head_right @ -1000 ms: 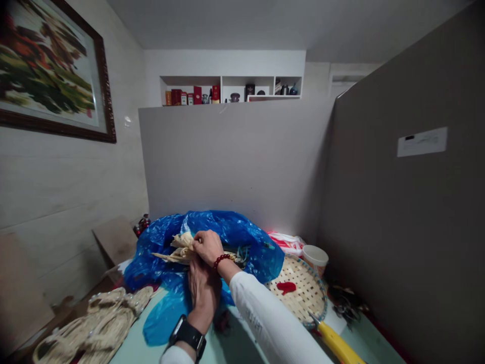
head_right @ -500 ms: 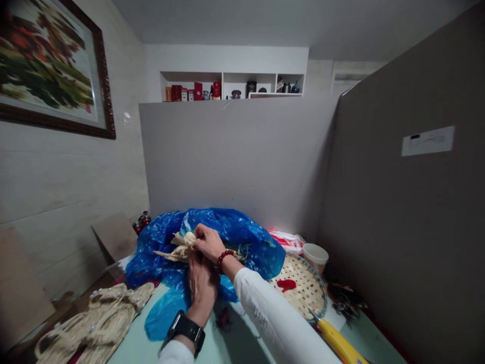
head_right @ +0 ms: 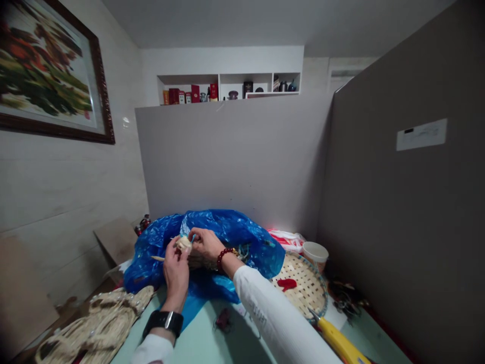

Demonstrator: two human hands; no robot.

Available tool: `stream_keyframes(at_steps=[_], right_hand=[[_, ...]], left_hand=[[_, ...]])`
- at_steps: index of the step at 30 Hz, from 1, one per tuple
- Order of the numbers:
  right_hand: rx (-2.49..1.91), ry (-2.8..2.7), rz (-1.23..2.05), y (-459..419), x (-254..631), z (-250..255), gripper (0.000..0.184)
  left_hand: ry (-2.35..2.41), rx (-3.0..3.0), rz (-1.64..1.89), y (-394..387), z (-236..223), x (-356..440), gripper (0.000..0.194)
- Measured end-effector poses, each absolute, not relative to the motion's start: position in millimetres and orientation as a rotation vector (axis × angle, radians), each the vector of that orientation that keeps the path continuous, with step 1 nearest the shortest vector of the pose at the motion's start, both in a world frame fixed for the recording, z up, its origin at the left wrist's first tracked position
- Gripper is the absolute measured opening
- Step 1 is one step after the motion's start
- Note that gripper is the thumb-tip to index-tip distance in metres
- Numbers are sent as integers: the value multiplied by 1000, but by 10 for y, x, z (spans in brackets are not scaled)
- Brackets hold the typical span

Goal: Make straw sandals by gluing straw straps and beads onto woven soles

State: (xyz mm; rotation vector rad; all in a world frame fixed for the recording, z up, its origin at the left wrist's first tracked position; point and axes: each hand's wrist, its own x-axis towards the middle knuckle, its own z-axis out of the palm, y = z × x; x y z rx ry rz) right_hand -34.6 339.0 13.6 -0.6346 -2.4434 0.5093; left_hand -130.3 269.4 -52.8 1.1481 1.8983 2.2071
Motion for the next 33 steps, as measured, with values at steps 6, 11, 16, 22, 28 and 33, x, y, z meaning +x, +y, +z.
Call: stream_keyframes(at_steps=[6,11,16,22,28,33], right_hand=[[-659,-2501,416,3300,-336,244,25],[-623,-2630,322,3124,-337,306,28],[-720,-2652,169,3115,-322,346,25],[-862,-2576,58,3128,-323,307,26],[-896,-2503,75,3189,-301,301,28],[-755,-2618,147,3231,-291,318,26]], left_hand=[[2053,1064,2131,2705,-577,-1338,29],[2123,1063,2094,2687,-585,-1318,29],[2194,1080,2045,2647,-530,-1302,27],[2202,1067,2018,2597,-462,-1254,26],[2136,1053,2064,2590,-446,-1238,27],[2068,1088,2107,2616,-448,-1232,25]])
